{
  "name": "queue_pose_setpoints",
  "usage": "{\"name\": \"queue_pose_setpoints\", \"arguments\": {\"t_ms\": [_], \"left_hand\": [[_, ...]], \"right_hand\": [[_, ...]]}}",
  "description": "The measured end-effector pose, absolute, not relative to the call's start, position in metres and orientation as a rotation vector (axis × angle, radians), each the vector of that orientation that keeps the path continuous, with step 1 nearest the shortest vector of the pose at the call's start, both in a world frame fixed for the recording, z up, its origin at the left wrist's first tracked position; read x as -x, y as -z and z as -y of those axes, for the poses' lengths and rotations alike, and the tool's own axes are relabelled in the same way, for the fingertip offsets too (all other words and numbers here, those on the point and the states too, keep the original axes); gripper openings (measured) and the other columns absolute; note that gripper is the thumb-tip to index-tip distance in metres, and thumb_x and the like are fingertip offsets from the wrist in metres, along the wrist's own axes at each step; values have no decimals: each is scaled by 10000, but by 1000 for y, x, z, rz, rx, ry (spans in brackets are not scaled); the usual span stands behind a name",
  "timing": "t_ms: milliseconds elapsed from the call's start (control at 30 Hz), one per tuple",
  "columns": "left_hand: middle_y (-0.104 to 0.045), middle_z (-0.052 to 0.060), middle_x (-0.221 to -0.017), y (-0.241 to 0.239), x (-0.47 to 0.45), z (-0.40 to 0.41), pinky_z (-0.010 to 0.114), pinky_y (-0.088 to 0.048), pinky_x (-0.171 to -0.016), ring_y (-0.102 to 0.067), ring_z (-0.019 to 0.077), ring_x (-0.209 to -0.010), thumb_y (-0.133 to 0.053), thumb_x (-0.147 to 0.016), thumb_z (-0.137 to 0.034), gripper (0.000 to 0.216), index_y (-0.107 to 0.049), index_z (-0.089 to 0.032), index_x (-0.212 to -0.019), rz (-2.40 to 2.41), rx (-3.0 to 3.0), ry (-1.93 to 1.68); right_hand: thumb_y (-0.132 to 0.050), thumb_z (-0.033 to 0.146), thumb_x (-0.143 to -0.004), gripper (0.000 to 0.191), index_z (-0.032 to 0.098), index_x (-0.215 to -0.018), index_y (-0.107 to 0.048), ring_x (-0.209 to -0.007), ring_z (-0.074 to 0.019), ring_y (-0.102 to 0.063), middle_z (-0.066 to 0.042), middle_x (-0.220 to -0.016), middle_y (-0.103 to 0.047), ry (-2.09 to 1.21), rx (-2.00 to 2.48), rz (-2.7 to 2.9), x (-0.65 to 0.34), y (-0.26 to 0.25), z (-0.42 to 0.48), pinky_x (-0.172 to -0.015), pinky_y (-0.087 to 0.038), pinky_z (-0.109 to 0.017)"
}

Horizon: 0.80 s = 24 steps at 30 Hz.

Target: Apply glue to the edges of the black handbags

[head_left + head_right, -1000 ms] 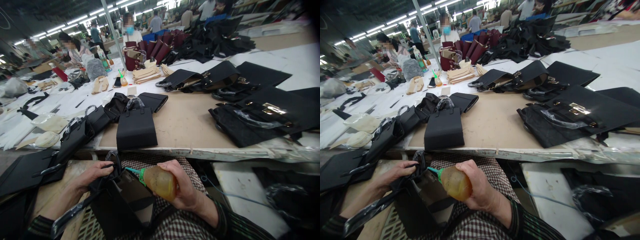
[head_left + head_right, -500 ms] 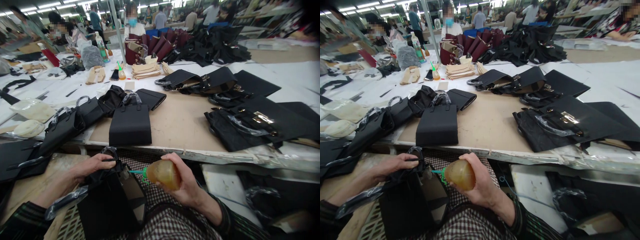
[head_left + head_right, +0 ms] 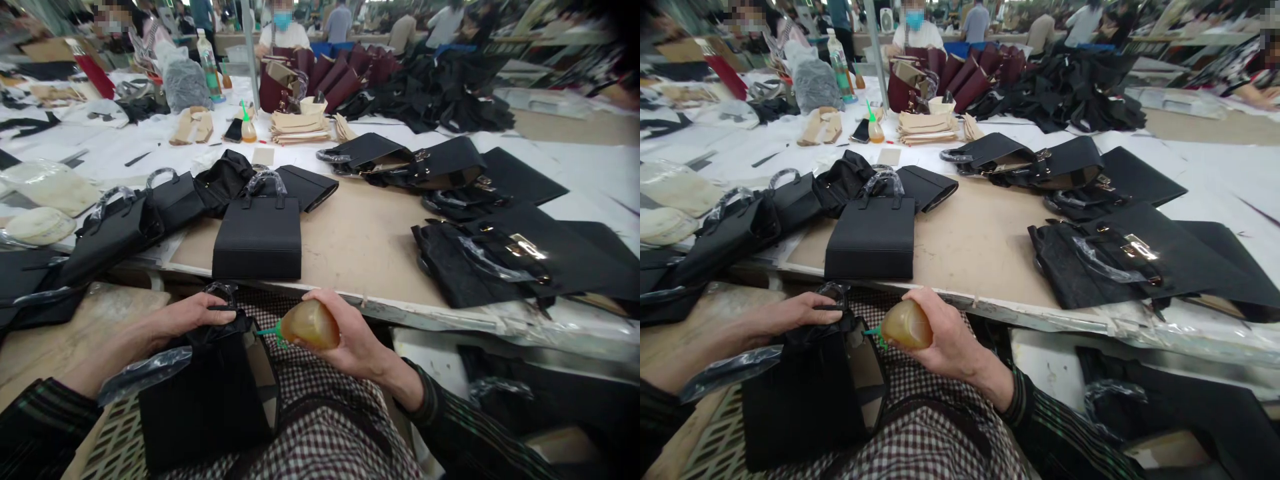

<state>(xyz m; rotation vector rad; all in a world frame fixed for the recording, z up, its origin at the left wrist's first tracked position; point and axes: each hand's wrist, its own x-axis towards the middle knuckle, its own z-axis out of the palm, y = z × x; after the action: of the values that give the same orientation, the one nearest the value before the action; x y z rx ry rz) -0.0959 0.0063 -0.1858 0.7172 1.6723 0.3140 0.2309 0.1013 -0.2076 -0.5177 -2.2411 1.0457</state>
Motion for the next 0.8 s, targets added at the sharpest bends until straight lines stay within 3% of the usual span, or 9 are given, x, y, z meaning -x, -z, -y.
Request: {"name": "queue_pose_setpoints", "arguments": {"t_ms": [233, 433, 567, 667, 800], "left_hand": [[-819, 68, -1095, 189, 94, -9, 336, -585, -835, -737, 323, -1063, -830, -720, -684, 567, -826, -224, -1052, -1674, -764, -291], [-779, 102, -1248, 195, 100, -8, 364, -591, -896, -685, 372, -1213, -881, -646, -666, 653, -808, -258, -1151, -1766, -743, -310], [-801, 103, -1187, 200, 102, -7, 372, -589, -889, -718, 371, -1142, -890, -620, -658, 622, -835, -236, -1073, -1748, -765, -323], [-811, 104, -1153, 201, 102, -7, 368, -596, -844, -747, 354, -1062, -866, -646, -677, 624, -832, -221, -1071, -1720, -768, -311], [-781, 104, -1250, 204, 102, -8, 351, -577, -890, -700, 362, -1193, -862, -673, -671, 621, -816, -232, -1110, -1718, -783, -300]], "right_hand": [[-780, 440, -896, 521, 230, -1278, -495, -941, -258, -668, -97, -1122, -650, -1127, 546, 2342, -237, 213, -97, -814, -562, -394], [-798, 407, -881, 461, 224, -1201, -522, -882, -236, -646, -71, -1054, -654, -1217, 598, 2404, -242, 217, -88, -778, -544, -374], [-814, 400, -869, 458, 217, -1186, -539, -895, -241, -646, -74, -1068, -664, -1248, 625, 2479, -245, 219, -85, -802, -542, -388], [-813, 416, -870, 468, 220, -1195, -539, -893, -242, -653, -71, -1068, -663, -1234, 624, 2470, -246, 220, -84, -793, -548, -386], [-789, 437, -892, 524, 232, -1278, -501, -929, -250, -662, -85, -1111, -651, -1119, 598, 2314, -242, 222, -86, -802, -561, -386]]}}
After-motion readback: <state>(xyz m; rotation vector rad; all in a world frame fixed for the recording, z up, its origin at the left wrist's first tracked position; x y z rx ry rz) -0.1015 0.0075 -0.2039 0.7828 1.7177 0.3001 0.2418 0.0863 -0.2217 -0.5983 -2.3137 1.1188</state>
